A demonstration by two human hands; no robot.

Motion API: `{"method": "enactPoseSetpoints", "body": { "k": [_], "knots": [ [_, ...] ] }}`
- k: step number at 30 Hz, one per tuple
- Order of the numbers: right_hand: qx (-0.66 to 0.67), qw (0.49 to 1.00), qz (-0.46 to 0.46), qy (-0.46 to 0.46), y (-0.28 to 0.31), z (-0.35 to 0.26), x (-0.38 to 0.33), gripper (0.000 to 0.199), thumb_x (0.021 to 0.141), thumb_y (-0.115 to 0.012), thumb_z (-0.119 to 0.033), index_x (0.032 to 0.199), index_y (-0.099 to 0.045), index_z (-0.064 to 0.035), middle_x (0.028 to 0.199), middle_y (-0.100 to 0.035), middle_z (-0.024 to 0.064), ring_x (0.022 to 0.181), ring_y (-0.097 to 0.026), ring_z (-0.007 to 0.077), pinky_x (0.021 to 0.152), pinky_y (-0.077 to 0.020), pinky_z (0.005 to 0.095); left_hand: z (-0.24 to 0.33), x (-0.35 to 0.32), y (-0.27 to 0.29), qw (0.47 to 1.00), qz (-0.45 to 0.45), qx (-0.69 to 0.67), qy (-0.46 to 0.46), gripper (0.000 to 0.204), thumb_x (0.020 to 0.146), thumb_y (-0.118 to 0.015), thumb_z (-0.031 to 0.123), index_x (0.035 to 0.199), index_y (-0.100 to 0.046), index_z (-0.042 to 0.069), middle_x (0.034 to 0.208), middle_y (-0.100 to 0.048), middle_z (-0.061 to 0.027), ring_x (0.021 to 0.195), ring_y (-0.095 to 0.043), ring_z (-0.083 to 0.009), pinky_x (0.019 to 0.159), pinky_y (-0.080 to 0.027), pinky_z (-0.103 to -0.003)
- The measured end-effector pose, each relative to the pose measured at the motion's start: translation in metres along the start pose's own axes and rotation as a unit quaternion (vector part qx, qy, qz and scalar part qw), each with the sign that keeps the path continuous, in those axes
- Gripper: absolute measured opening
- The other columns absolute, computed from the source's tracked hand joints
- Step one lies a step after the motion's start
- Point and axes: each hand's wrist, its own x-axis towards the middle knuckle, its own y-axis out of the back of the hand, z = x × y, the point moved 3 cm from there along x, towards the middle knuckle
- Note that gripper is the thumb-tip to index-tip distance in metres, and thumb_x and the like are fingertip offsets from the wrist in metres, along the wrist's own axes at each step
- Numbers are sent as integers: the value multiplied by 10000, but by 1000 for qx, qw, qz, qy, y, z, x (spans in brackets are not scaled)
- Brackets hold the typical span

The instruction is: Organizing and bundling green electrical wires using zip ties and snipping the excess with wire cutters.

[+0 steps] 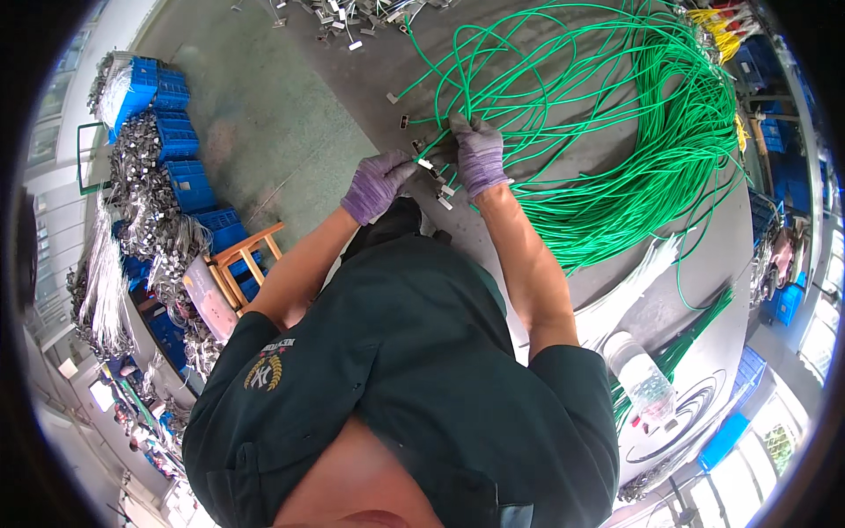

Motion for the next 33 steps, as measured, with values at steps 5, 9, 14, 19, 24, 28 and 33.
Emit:
{"method": "enactPoseSetpoints", "body": {
  "k": [5,9,14,19,24,28,33],
  "knots": [
    [-132,969,96,183,32,-15,35,242,812,-639,-224,770,-577,7,562,-563,58,480,-584,190,457,-484,277,-2,-4,9,983,-93,-99,120,178,864,-571,184,942,-616,30,705,-595,-82,601,-542,-107,527,-432,-285],
    [-64,993,16,98,17,-18,23,247,815,-645,-219,795,-578,18,643,-609,95,505,-606,177,456,-500,287,-43,-25,8,985,-36,-123,115,221,887,-543,232,842,-599,23,571,-484,-1,507,-434,-80,463,-352,-247],
    [-173,978,-9,118,14,13,20,227,857,-596,-203,841,-574,22,687,-624,108,540,-626,198,494,-525,299,-17,-32,17,999,-9,1,52,204,863,-554,215,810,-596,23,567,-477,-16,501,-433,-89,472,-362,-258],
    [-261,949,-15,174,-8,20,1,338,795,-664,-313,687,-576,-5,524,-523,64,497,-504,119,472,-402,318,-8,-38,23,983,-42,-76,164,220,862,-549,230,818,-597,19,581,-508,-43,527,-476,-118,512,-398,-280],
    [-559,744,-7,366,15,-16,14,295,809,-622,-308,812,-592,-15,575,-562,132,513,-567,248,477,-430,337,-17,-54,35,988,-106,-5,114,217,875,-543,237,869,-608,30,676,-561,-61,619,-525,-137,595,-432,-287],
    [-400,874,9,275,28,-9,29,244,823,-625,-261,849,-613,-18,634,-607,94,515,-575,158,485,-460,278,-22,-57,27,994,-86,30,63,278,868,-563,238,1086,-597,68,802,-628,-104,700,-587,-185,661,-459,-317],
    [-144,983,2,115,10,23,13,359,809,-646,-321,682,-567,5,551,-495,45,540,-443,78,494,-394,279,-5,-60,23,998,-39,-22,42,192,883,-521,194,897,-607,23,762,-578,-65,708,-537,-143,668,-437,-281]
  ]
}}
